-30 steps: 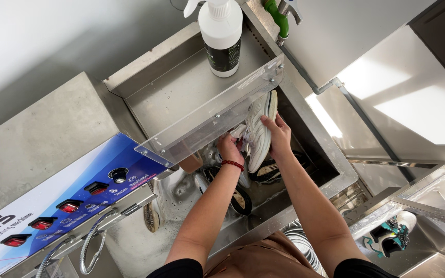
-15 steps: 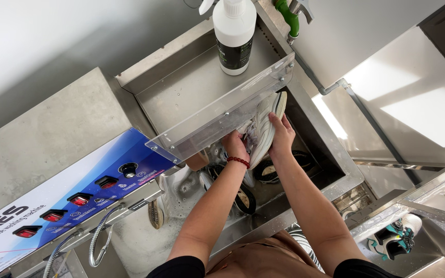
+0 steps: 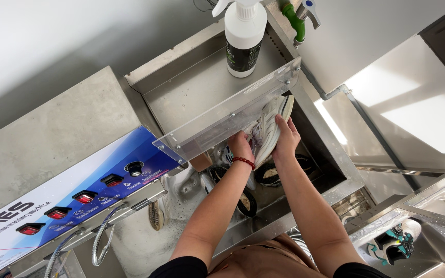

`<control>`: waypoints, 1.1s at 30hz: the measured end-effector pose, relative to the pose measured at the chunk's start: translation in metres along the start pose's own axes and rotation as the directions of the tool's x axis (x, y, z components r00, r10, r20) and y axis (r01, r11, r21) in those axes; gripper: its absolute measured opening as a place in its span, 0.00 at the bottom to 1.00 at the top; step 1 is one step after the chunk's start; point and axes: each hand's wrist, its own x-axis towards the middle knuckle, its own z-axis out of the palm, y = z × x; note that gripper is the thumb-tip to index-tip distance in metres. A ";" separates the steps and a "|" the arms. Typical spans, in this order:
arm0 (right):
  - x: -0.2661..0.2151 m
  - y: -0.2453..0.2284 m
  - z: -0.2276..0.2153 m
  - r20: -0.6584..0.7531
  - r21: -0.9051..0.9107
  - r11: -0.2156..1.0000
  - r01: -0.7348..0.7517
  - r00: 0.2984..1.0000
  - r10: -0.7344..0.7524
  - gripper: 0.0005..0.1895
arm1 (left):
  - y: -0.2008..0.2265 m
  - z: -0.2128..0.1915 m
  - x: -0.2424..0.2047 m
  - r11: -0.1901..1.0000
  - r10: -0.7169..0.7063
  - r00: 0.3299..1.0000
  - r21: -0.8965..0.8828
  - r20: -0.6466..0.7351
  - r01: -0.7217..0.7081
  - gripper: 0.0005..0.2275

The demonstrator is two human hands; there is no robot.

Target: The person washes a white shoe by hand using a cloth and a spray, then rinses it under a faucet at a shoe washing machine station.

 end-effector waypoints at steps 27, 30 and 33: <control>-0.021 -0.025 -0.006 0.012 -0.032 0.996 0.080 0.997 -0.079 0.24 | 0.001 0.013 -0.028 1.000 0.003 0.998 0.017 0.070 -0.004 0.05; -0.017 -0.020 -0.009 0.002 -0.034 0.995 0.089 0.996 -0.089 0.24 | 0.007 0.013 -0.031 0.997 -0.073 0.995 -0.017 0.069 0.075 0.04; -0.009 -0.016 -0.005 0.041 -0.013 0.995 0.101 0.994 -0.100 0.24 | 0.012 0.014 -0.025 0.998 -0.061 0.997 0.009 0.051 0.061 0.04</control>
